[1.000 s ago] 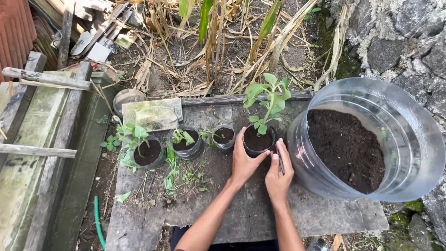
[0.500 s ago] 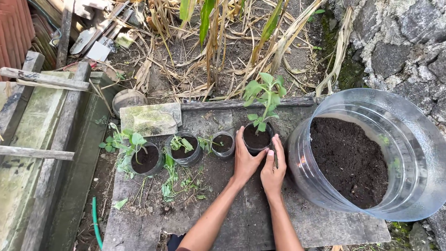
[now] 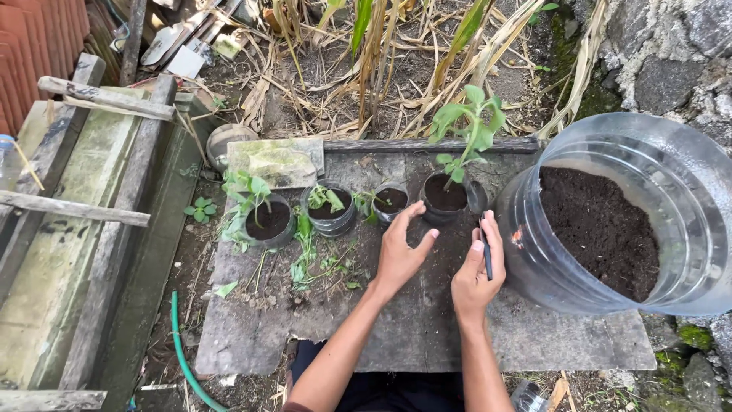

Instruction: Transplanting small green plants into plastic pots using a spoon.

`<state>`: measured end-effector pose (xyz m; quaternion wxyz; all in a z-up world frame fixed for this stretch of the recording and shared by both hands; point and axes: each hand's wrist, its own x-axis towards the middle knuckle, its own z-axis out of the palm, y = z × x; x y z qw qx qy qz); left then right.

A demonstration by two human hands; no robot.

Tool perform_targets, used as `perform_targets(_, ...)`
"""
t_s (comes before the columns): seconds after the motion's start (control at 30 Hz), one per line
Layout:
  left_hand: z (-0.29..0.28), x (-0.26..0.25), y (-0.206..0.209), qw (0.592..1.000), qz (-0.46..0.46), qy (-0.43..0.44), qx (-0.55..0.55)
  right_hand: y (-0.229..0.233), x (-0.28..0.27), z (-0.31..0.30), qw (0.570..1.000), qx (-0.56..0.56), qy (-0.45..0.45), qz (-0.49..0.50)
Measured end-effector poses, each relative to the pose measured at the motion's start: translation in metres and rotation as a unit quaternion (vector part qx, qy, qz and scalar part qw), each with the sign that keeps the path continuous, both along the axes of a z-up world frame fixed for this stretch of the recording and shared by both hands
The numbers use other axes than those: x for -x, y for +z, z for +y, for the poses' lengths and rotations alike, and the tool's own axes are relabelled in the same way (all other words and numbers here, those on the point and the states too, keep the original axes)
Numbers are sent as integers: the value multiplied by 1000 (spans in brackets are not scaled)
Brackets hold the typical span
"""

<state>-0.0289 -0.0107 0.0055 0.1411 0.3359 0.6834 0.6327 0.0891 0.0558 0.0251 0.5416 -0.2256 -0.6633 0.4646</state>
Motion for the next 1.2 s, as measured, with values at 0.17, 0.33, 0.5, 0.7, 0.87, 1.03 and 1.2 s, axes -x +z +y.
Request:
perform_targets(0.17,-22,11,-26,993,-41,87,64,1,7,-10,999,10,32,2)
perform_targets(0.33,-30,19,-27,982,-31,169,83,-5,23,-14,996,48,79,12)
perform_targets(0.5,-22,28,-19,987,17,135,84,-11,37,-14,991,71,110,-7)
perform_targets(0.7,-8,38,-34,990,7,128,51,-14,40,-9,993,84,86,8)
perform_targets(0.87,-22,33,-10,992,-20,110,63,8,27,-13,995,78,49,-23)
perform_targets(1.03,-40,22,9,994,-70,53,59,6,15,-21,996,70,62,-4)
perform_targets(1.2,-57,13,-1,999,12,-21,49,11,0,-34,996,58,64,-2)
